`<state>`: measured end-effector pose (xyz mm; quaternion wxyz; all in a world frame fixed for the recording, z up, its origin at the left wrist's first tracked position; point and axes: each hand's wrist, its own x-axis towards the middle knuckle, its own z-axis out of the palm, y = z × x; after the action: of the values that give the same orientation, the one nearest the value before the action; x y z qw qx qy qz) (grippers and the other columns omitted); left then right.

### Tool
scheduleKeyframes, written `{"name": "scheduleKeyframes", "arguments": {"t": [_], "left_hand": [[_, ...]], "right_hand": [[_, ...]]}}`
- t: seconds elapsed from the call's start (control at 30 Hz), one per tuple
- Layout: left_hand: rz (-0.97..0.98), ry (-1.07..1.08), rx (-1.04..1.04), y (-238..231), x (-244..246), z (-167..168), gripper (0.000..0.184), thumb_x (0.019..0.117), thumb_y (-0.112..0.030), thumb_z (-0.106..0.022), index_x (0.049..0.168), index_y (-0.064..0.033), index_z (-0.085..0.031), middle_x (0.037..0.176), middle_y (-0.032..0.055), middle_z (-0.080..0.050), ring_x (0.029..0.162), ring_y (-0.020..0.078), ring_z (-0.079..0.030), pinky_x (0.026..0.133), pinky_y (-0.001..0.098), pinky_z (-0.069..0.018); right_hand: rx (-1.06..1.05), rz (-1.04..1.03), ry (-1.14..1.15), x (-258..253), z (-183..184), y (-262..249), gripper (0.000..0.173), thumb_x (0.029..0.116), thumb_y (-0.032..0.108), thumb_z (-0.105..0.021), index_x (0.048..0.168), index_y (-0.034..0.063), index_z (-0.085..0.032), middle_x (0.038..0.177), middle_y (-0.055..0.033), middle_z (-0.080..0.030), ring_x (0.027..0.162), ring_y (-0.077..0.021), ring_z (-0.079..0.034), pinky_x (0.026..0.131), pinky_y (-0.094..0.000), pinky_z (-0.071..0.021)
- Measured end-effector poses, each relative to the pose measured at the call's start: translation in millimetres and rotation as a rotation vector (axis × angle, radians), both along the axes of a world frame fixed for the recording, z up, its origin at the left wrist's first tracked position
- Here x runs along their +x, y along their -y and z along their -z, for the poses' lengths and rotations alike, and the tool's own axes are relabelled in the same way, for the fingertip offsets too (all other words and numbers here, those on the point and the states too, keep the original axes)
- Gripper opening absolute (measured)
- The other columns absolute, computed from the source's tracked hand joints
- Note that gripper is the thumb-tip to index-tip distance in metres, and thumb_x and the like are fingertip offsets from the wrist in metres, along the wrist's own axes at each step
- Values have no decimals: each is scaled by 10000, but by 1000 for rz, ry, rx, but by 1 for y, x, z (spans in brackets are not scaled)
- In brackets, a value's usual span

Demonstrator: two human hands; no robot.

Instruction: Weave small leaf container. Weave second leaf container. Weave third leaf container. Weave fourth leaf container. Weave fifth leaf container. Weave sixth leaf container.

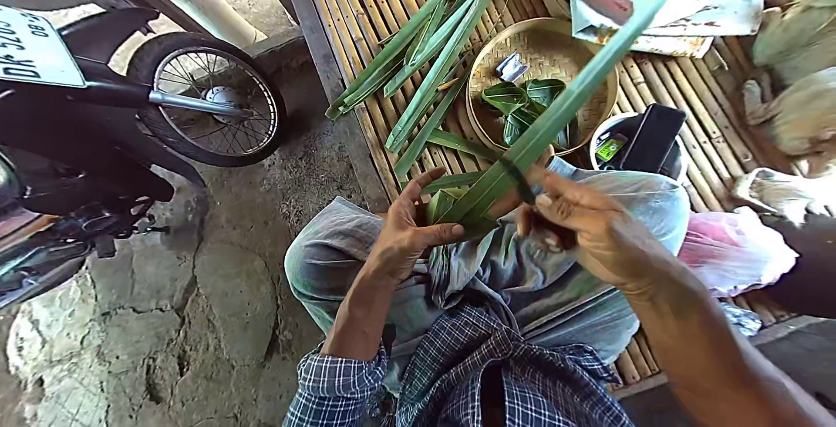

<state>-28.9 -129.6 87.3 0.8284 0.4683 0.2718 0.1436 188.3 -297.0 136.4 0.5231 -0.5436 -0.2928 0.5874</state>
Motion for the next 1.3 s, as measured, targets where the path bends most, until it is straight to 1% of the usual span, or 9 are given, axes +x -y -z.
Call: {"name": "scheduleKeyframes", "arguments": {"t": [0.13,0.6,0.7,0.8,0.87,0.93,1.03,1.17,1.3], "left_hand": [[84,-2,-5,-2,3,-4,891,784,49,-779,1551,-206,-402,1210,216,-665,983,303,-715,867,451,-618],[66,-84,43,3,15,-9,904,767,66,-790,1546,-205,-420,1237,216,-661,994,325,-713,864,459,-621],[38,-120,31,2,20,-1,867,771,84,-786,1522,-182,-444,1251,206,-656,1013,318,-707,870,459,-616],[-12,-215,-1,-2,34,20,772,814,75,-767,1490,-144,-467,1184,199,-677,969,299,-701,851,456,-602],[-73,-268,-38,-6,43,34,678,875,1,-757,1479,-125,-476,1177,189,-681,972,291,-700,848,457,-599],[-106,-273,-107,-11,47,43,459,1001,-160,-638,1435,-103,-503,1168,160,-684,994,273,-693,858,466,-592],[-91,-337,-85,-15,41,35,382,1042,-449,-515,1219,-138,-646,984,42,-697,841,132,-667,729,321,-574],[-146,-343,-139,-14,38,32,576,925,-71,-722,1446,-118,-481,1085,166,-704,902,250,-710,787,408,-609],[-200,-272,-116,-11,37,27,787,853,45,-758,1529,-171,-418,1117,213,-687,906,298,-713,800,453,-615]], "right_hand": [[12,-183,-298,0,8,9,238,1108,210,-400,1226,82,-562,859,-84,-629,572,-35,-487,521,-163,-413],[-116,-86,-396,-1,19,8,188,1099,177,-437,1044,92,-595,794,-37,-572,522,-8,-420,457,-135,-349],[-176,-16,-285,-2,22,1,216,1099,170,-447,1004,80,-619,772,-18,-562,515,-6,-399,454,-134,-333],[-238,34,149,-4,41,-21,247,1094,154,-473,986,50,-669,743,-17,-583,521,-53,-426,471,-199,-366],[-286,-61,606,-3,59,-42,252,1080,155,-484,1077,102,-730,815,-65,-663,691,-175,-618,629,-383,-534],[-353,-202,973,-9,64,-58,394,1011,129,-526,1357,235,-681,1078,-136,-740,982,-331,-706,823,-601,-556],[-271,-300,1340,-25,67,-63,553,942,234,-643,1487,282,-564,1023,-149,-694,896,-351,-691,707,-560,-556],[-51,-257,1460,-37,65,-56,574,924,202,-642,1492,225,-561,903,-114,-644,748,-281,-656,604,-440,-530],[92,-162,1419,-21,67,-49,774,920,141,-648,1626,191,-335,914,-108,-690,704,-297,-677,579,-499,-550]]}}
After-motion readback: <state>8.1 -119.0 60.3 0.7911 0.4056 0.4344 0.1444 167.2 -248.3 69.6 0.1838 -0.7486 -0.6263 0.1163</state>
